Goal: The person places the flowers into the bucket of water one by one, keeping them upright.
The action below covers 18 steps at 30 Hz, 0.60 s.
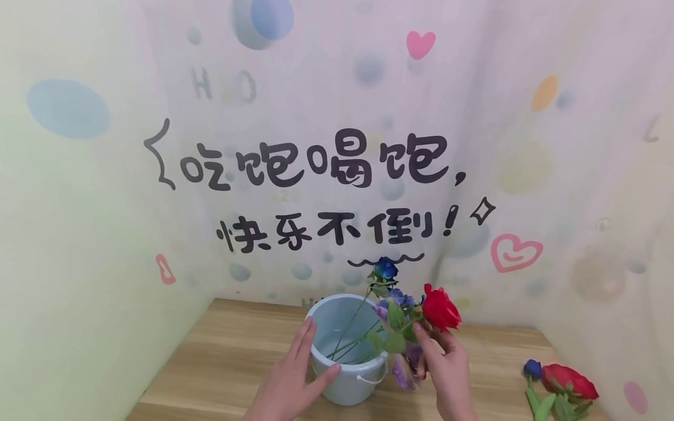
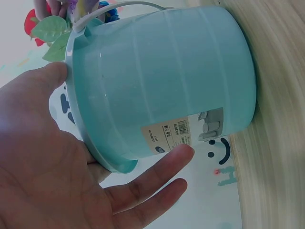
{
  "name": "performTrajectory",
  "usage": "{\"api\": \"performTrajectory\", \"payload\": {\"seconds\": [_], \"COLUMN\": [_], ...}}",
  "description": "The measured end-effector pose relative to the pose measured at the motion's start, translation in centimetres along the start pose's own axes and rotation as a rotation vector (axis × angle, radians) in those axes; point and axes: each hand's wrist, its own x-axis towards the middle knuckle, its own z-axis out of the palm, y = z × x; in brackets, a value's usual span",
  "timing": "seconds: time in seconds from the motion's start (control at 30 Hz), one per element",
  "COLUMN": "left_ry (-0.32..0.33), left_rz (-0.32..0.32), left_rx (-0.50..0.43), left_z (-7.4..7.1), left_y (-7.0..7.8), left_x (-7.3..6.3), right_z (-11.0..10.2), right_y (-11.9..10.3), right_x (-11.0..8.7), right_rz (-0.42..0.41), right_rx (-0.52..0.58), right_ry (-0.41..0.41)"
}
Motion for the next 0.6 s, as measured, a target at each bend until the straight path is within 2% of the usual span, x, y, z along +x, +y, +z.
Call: {"api": "performTrajectory", "payload": {"seconds": [0.3, 0.6], "left_ry": [0.002, 0.000], "left_rz": [0.011, 0.014], "left_rx": [-0.014, -0.011], "left_z": [-0.3, -0.3], "left_y": [0.3, 0.1], "left_x": [-0.2, -0.3], "right_z": [-0.3, -0.9], "right_y": [-0.1, 0.8], "right_x": [0.0, 0.3], "right_rz": [-0.003, 0.034], "right_rx": [-0.015, -0.003], "right_ry": [-0.052, -0.044]}}
